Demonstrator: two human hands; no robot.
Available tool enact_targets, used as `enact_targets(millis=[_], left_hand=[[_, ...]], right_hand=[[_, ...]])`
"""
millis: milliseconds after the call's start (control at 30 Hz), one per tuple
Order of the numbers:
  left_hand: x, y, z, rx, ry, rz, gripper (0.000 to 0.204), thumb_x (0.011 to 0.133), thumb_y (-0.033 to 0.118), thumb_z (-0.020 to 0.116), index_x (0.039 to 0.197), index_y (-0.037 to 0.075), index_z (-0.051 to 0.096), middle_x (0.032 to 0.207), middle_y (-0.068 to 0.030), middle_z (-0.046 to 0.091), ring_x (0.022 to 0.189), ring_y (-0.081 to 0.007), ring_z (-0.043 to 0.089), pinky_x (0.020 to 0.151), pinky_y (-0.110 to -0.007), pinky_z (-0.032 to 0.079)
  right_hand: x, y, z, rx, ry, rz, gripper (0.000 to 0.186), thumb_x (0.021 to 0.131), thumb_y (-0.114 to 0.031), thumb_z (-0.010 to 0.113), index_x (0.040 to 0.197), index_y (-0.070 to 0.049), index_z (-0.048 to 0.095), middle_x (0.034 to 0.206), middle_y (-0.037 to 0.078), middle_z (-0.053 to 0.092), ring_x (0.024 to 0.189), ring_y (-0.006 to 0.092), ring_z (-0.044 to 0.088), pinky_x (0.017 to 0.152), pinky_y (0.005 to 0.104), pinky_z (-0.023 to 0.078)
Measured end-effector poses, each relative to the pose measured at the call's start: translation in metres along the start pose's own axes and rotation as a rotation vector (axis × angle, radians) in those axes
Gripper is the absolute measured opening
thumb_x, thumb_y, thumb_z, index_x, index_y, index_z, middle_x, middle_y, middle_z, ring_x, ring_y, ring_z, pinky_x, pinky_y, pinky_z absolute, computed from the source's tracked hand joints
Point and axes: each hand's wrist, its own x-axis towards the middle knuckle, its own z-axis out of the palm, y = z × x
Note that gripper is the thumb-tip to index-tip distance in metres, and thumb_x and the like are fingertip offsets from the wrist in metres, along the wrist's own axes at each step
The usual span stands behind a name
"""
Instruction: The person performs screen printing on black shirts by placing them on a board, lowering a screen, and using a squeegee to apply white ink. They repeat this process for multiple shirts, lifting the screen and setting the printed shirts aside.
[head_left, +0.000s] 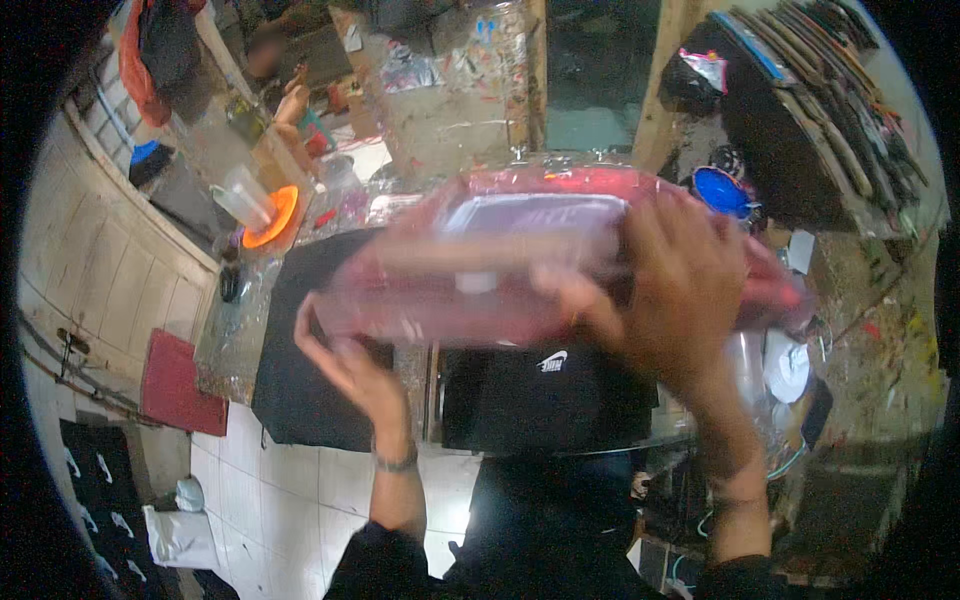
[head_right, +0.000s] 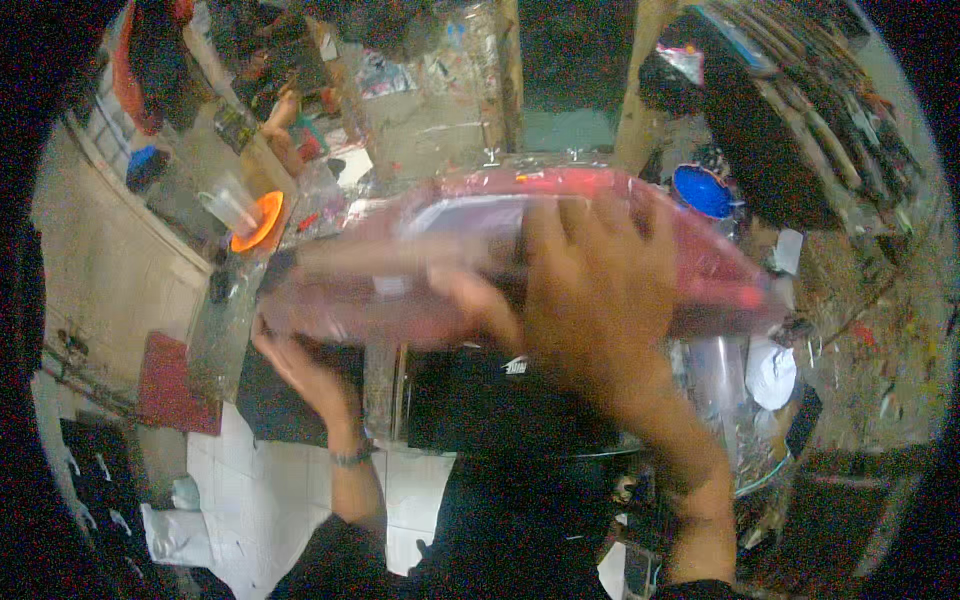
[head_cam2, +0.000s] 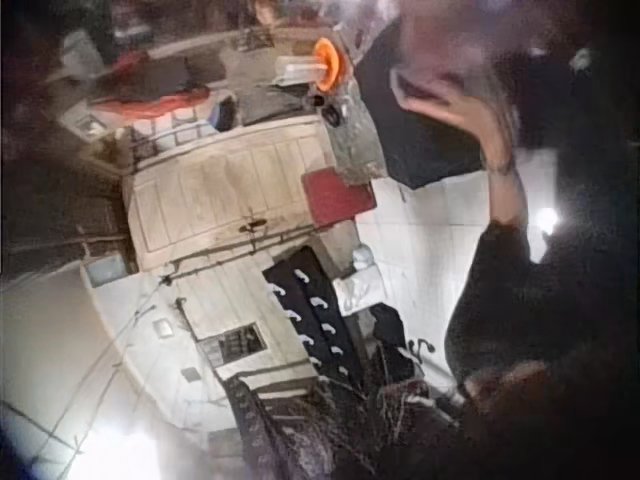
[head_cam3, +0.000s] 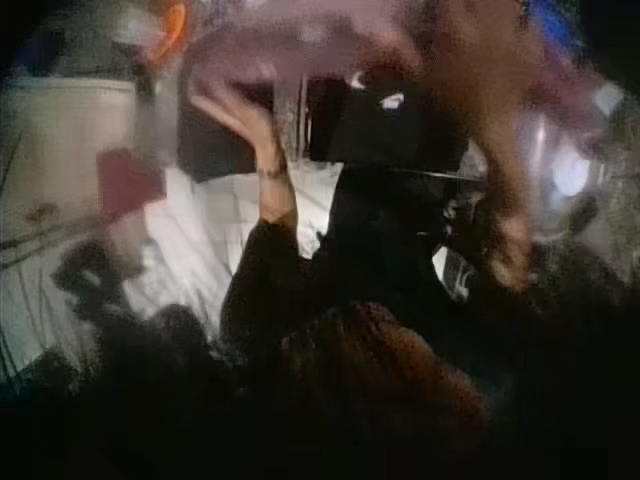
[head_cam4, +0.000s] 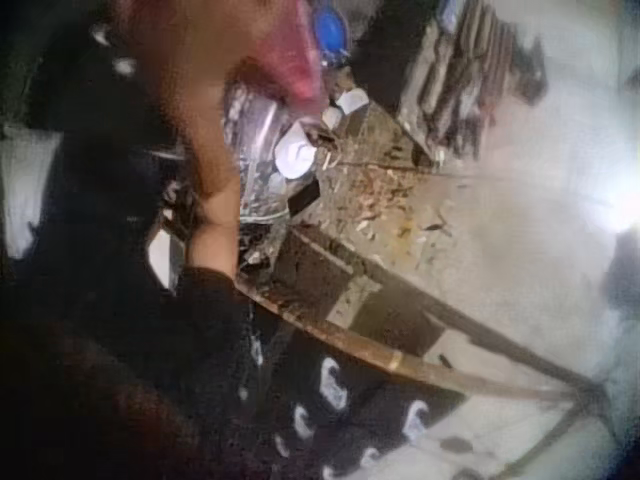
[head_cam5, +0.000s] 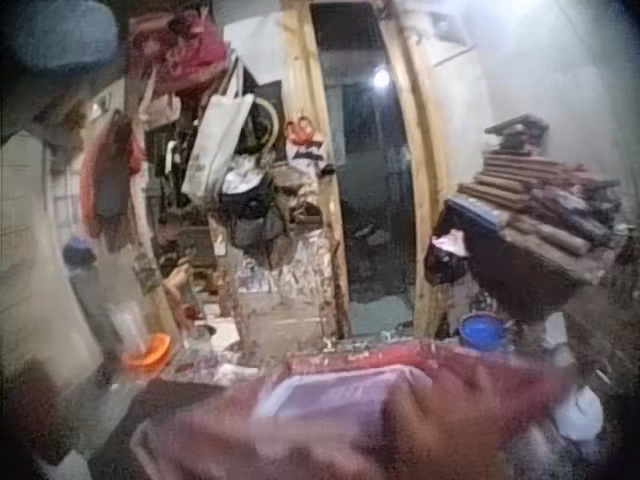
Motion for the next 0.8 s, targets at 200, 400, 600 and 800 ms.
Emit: enact_targets(millis=[200, 400, 600, 800], left_hand=[[0.07, -0.181, 0.122, 0.652, -0.546, 0.244, 0.031, 0.098, 0.016, 0.055, 0.124, -0.001, 0.052, 0.131, -0.0234, 0.054, 0.115, -0.0409, 0.057, 0.095, -0.046, 0.049], [0.115, -0.35, 0.132, 0.907, -0.9, 0.584, 0.038, 0.084, 0.003, 0.063, 0.121, -0.001, 0.061, 0.128, -0.0244, 0.059, 0.12, -0.0434, 0.054, 0.096, -0.05, 0.049], [0.107, -0.245, 0.173, 0.321, -0.731, 0.004, 0.024, 0.089, 0.004, 0.066, 0.111, -0.004, 0.063, 0.112, -0.0187, 0.069, 0.098, -0.0288, 0.068, 0.092, -0.036, 0.05], [0.1, -0.144, -0.014, 0.604, 0.039, 0.193, 0.017, 0.093, 0.007, 0.065, 0.103, -0.006, 0.061, 0.099, -0.0159, 0.07, 0.093, -0.0239, 0.065, 0.088, -0.036, 0.049]], right_hand=[[0.143, 0.052, -0.011, -0.118, -0.379, 0.008, 0.028, 0.093, -0.036, 0.056, 0.119, -0.029, 0.062, 0.093, 0.018, 0.064, 0.081, 0.0378, 0.066, 0.077, 0.0469, 0.053], [0.196, 0.075, 0.014, -0.177, -0.101, -0.306, 0.047, 0.102, -0.045, 0.046, 0.089, -0.006, 0.07, 0.068, 0.017, 0.063, 0.063, 0.0353, 0.067, 0.058, 0.0469, 0.054], [0.205, 0.105, -0.003, -0.184, -0.307, -0.151, 0.053, 0.103, -0.048, 0.041, 0.104, -0.003, 0.068, 0.078, 0.019, 0.067, 0.082, 0.0351, 0.072, 0.068, 0.0469, 0.057], [0.215, 0.172, 0.036, -0.293, -0.295, -0.27, 0.034, 0.099, -0.024, 0.046, 0.13, -0.034, 0.052, 0.094, 0.018, 0.062, 0.091, 0.0366, 0.066, 0.078, 0.044, 0.054]])
